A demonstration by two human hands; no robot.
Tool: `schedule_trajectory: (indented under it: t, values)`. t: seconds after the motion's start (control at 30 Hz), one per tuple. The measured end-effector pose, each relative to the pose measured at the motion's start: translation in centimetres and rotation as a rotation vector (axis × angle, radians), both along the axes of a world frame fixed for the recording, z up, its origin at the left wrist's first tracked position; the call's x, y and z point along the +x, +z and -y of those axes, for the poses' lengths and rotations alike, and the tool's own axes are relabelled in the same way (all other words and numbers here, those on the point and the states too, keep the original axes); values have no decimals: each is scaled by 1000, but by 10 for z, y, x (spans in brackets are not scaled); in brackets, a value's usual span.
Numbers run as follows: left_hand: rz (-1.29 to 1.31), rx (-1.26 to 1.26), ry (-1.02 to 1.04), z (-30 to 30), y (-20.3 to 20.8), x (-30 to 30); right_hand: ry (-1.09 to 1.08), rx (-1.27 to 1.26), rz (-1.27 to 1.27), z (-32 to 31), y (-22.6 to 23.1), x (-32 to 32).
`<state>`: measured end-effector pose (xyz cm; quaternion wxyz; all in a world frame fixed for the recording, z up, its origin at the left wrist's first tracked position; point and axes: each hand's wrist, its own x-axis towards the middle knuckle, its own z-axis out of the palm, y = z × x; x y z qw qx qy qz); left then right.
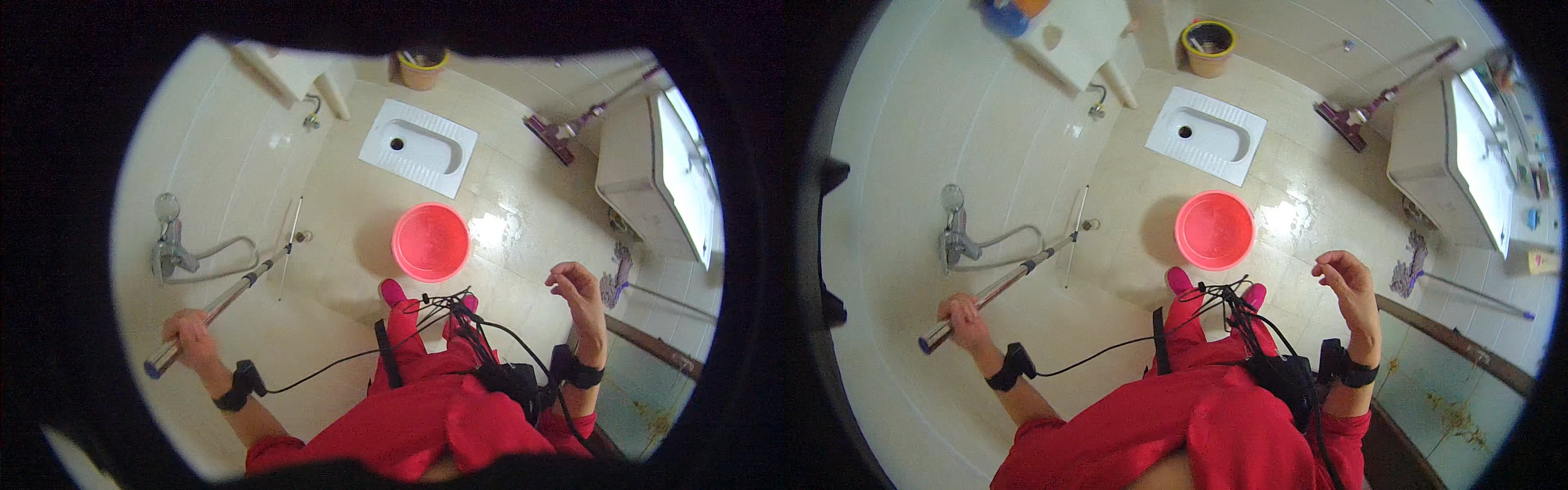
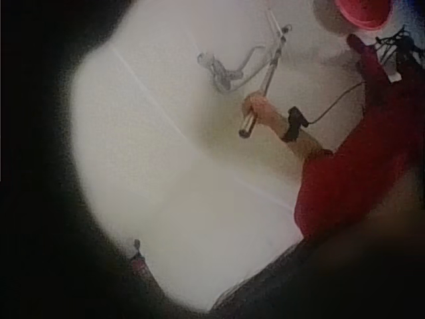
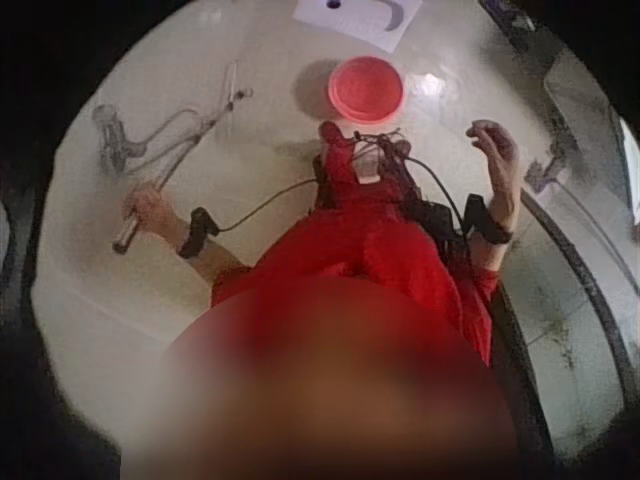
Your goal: The person enters the bathroom and uses a squeegee to push water across the tiled floor. They move a pink bucket, apply liquid from a bottle onto the floor, and continue squeegeeing to gather water toward the squat toilet. The person also briefly uses a cloth to wipe a spot on the floor.
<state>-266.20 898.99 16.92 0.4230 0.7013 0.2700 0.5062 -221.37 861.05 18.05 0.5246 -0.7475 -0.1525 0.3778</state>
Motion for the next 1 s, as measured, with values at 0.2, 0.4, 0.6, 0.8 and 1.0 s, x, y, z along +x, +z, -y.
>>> schedule_trajectory:
  t: [0.2, 0.4, 0.6, 0.8, 1.0]
  values:
    - [68, 68, -136, 156, 71, 138, -66, 64, -59, 161, -22, 62]
    - [154, 19, -659, 325, 96, 330, -350, 184, -281, 352, -64, 130]
    - [111, -76, -1098, 535, 50, 518, -657, 361, -618, 509, -131, 164]
    - [-26, -212, -1448, 702, -26, 604, -975, 537, -873, 585, -202, 142]
    - [-153, -267, -1991, 866, -116, 621, -1173, 1210, -1005, 666, -288, 123]
